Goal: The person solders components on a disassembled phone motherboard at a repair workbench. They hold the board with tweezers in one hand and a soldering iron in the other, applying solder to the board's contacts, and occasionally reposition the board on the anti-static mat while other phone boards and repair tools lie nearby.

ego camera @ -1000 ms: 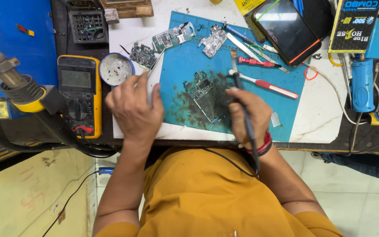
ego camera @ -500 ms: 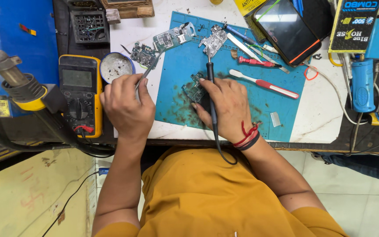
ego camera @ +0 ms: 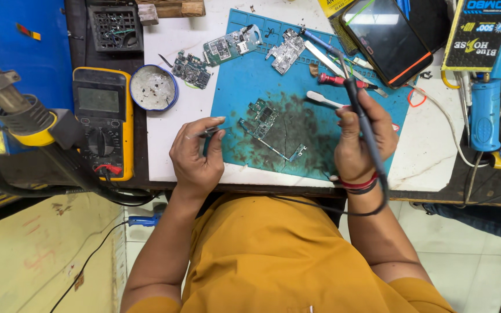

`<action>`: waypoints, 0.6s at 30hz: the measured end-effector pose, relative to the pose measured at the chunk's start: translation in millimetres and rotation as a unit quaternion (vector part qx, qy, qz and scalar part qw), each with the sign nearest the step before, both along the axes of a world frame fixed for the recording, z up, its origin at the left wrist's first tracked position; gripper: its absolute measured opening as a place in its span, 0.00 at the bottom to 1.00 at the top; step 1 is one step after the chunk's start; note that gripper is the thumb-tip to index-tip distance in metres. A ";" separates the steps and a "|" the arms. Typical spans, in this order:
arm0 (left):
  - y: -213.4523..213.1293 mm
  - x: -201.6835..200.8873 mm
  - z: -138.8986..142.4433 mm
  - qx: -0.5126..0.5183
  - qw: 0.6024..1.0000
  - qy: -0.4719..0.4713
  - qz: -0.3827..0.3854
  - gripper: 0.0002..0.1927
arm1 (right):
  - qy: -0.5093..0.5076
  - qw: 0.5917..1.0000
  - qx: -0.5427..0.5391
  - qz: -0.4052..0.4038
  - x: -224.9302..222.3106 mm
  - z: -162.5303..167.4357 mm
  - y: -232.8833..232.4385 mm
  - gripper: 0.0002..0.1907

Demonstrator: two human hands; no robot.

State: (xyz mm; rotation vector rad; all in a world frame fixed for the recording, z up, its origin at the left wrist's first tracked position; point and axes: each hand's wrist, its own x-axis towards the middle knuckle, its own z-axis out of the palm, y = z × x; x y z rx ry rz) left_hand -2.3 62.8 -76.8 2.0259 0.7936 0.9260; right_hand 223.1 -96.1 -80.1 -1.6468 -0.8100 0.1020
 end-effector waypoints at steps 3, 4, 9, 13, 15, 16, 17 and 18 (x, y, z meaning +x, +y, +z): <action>-3.0 9.6 -3.9 -0.176 0.977 -0.119 -0.007 0.09 | 0.001 0.999 -0.017 0.035 -2.1 -0.1 -1.7 0.16; -4.4 14.1 -6.1 -0.191 0.971 -0.140 -0.020 0.10 | -0.007 0.998 -0.021 0.053 -4.9 0.8 -1.6 0.15; -4.4 40.2 -16.9 -0.230 0.959 -0.160 -0.052 0.09 | -0.047 0.992 -0.063 0.098 -21.2 4.8 7.2 0.13; -7.6 46.5 -16.1 -0.214 0.969 -0.115 -0.048 0.09 | -0.144 0.979 -0.065 0.127 -20.4 8.8 11.9 0.10; -9.3 45.5 -14.0 -0.184 0.977 -0.092 -0.054 0.08 | -0.126 0.983 -0.063 0.121 -21.0 10.1 11.7 0.10; -9.6 45.7 -13.3 -0.186 0.977 -0.088 -0.053 0.08 | -0.116 0.983 -0.067 0.123 -20.8 10.3 12.2 0.10; -9.5 46.3 -12.7 -0.187 0.977 -0.084 -0.051 0.07 | -0.106 0.984 -0.071 0.125 -20.5 10.3 12.7 0.10; -9.2 46.9 -12.1 -0.188 0.978 -0.080 -0.050 0.07 | -0.096 0.984 -0.075 0.127 -20.2 10.1 13.4 0.11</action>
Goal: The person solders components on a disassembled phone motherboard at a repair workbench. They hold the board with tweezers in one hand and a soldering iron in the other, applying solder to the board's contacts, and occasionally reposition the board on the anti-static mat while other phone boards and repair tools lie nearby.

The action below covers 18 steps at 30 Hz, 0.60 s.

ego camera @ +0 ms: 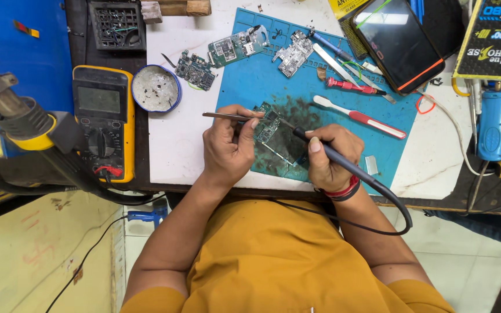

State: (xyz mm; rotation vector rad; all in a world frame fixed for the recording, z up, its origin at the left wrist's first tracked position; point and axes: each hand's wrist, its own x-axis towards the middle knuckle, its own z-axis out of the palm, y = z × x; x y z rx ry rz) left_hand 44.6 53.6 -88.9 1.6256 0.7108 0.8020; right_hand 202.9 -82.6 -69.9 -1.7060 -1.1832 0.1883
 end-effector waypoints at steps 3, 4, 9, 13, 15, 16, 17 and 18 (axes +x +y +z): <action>0.0 0.7 1.7 0.028 0.999 0.016 0.005 0.07 | -0.008 1.000 0.009 0.012 -0.8 -0.4 0.8 0.10; 0.2 0.9 2.2 0.027 0.999 0.017 0.005 0.07 | -0.009 1.000 0.007 0.014 -0.5 -0.5 1.3 0.10; 0.5 0.7 2.4 0.021 0.999 0.025 0.001 0.07 | 0.003 1.000 -0.007 0.015 -0.5 0.1 1.5 0.09; 0.5 0.9 1.5 0.025 1.000 0.018 -0.001 0.07 | -0.004 1.000 -0.003 0.020 -0.1 1.3 2.2 0.09; 0.4 0.7 1.3 0.031 0.999 0.016 0.000 0.07 | -0.012 1.000 -0.003 0.020 0.1 1.9 2.2 0.09; 0.7 0.7 1.2 0.029 0.999 0.017 -0.002 0.07 | -0.010 1.000 -0.003 0.021 0.1 1.8 2.5 0.09; 0.4 0.6 1.2 0.028 0.999 0.018 -0.004 0.07 | -0.007 1.000 -0.004 0.022 -0.3 1.9 2.2 0.09; 0.5 0.7 1.2 0.026 0.999 0.018 -0.006 0.07 | -0.006 1.000 -0.004 0.022 -0.4 1.8 2.2 0.09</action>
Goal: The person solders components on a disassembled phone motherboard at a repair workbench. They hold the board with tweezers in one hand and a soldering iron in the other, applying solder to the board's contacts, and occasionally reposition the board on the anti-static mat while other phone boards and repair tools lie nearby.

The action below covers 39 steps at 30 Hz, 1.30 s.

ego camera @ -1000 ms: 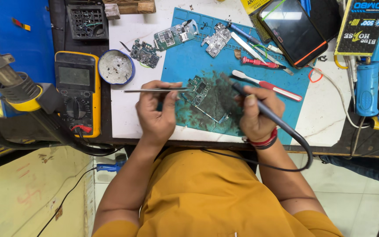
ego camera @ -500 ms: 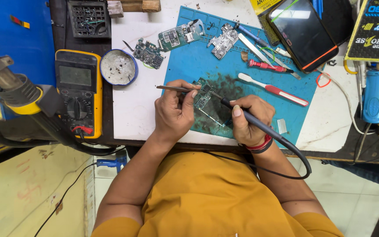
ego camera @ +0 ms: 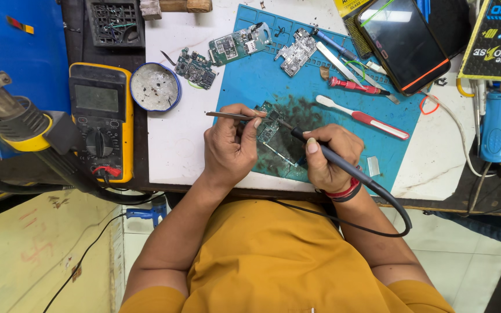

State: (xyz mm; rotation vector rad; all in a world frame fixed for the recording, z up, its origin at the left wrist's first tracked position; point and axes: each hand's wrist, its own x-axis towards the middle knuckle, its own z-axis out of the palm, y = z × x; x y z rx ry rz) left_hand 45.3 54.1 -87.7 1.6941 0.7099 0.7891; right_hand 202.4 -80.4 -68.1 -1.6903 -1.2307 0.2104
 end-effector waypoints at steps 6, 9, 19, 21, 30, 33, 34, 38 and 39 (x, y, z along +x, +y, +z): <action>1.1 0.1 1.1 0.005 1.000 0.005 0.003 0.07 | -0.013 1.000 0.004 0.003 0.5 -0.8 0.2 0.09; 0.1 -0.1 2.0 0.004 1.000 0.011 0.005 0.07 | -0.007 1.000 0.003 0.004 0.6 -0.5 -0.5 0.09; 0.4 0.4 3.7 0.007 1.000 0.010 0.004 0.07 | -0.011 1.000 0.004 0.003 0.3 -0.4 0.2 0.09; 0.7 0.4 3.8 0.006 1.000 0.012 0.004 0.07 | -0.010 1.000 0.006 0.007 0.8 -0.6 0.2 0.09; 4.7 1.7 -0.4 0.018 1.000 -0.004 -0.006 0.07 | 0.086 0.994 0.019 -0.057 1.4 -1.9 -8.7 0.12; 4.3 1.6 -1.1 0.022 1.000 -0.012 -0.005 0.07 | 0.087 0.992 0.003 -0.086 2.9 6.9 -18.4 0.11; 4.4 1.2 -1.3 0.018 1.000 -0.010 -0.004 0.07 | 0.068 0.993 -0.005 -0.091 3.2 11.6 -22.2 0.11; 4.7 1.7 -2.2 0.017 1.000 -0.009 -0.005 0.07 | -0.072 0.989 -0.062 -0.109 5.5 32.8 -30.7 0.07; 4.1 1.2 -2.1 0.020 1.000 -0.008 -0.007 0.08 | -0.121 0.983 -0.084 -0.112 5.4 38.6 -31.8 0.06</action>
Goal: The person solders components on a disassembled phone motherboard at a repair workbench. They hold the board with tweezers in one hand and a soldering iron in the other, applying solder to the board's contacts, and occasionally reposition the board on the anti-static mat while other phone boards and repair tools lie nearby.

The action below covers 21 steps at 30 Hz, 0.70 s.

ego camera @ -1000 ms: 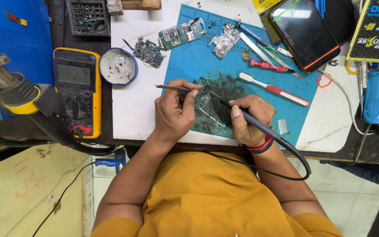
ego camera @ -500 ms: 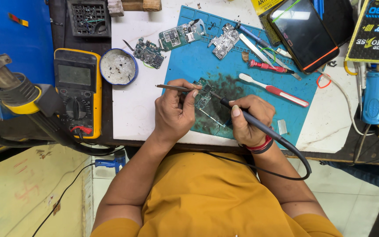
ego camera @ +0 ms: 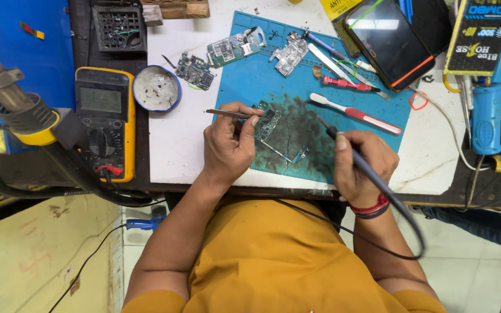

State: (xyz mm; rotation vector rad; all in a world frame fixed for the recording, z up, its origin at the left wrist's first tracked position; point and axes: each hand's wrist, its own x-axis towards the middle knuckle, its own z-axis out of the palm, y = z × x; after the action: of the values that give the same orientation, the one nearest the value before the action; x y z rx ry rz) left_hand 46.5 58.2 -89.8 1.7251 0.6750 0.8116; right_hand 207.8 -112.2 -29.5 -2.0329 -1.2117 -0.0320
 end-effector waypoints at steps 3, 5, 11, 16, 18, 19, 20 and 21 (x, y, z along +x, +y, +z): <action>-0.5 0.3 -0.6 0.007 1.000 -0.005 0.001 0.08 | -0.010 0.997 -0.064 0.045 0.5 16.2 -1.9 0.04; -1.6 0.2 -1.3 0.005 1.000 -0.008 0.003 0.08 | 0.003 0.996 -0.088 0.031 2.8 23.4 -3.7 0.04; -3.6 -1.0 -3.2 -0.002 1.000 -0.019 0.006 0.08 | 0.222 0.974 0.035 0.034 -5.5 -2.5 11.5 0.11; -3.5 -0.3 -2.4 -0.008 1.000 -0.025 0.002 0.09 | 0.279 0.958 0.066 0.021 -12.6 -31.5 27.5 0.07; -4.0 -0.3 -2.0 -0.014 1.000 -0.024 0.003 0.09 | 0.256 0.966 0.044 0.014 -14.8 -35.5 28.7 0.06; -4.0 -0.1 -1.7 -0.010 1.000 -0.017 0.005 0.09 | 0.251 0.967 0.046 0.016 -15.5 -36.6 28.9 0.06; -4.5 -0.2 -1.2 -0.004 1.000 -0.010 0.008 0.09 | 0.246 0.968 0.049 0.020 -16.0 -37.3 28.7 0.06; -4.2 -0.4 -0.8 0.001 1.000 -0.003 0.011 0.09 | 0.242 0.969 0.052 0.023 -16.2 -38.2 29.2 0.06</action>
State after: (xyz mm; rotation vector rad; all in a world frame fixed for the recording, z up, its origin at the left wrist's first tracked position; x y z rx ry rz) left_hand 46.1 54.0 -90.6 1.7192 0.6904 0.8333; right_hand 191.6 -83.0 -67.7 -1.7796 -0.9245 0.3941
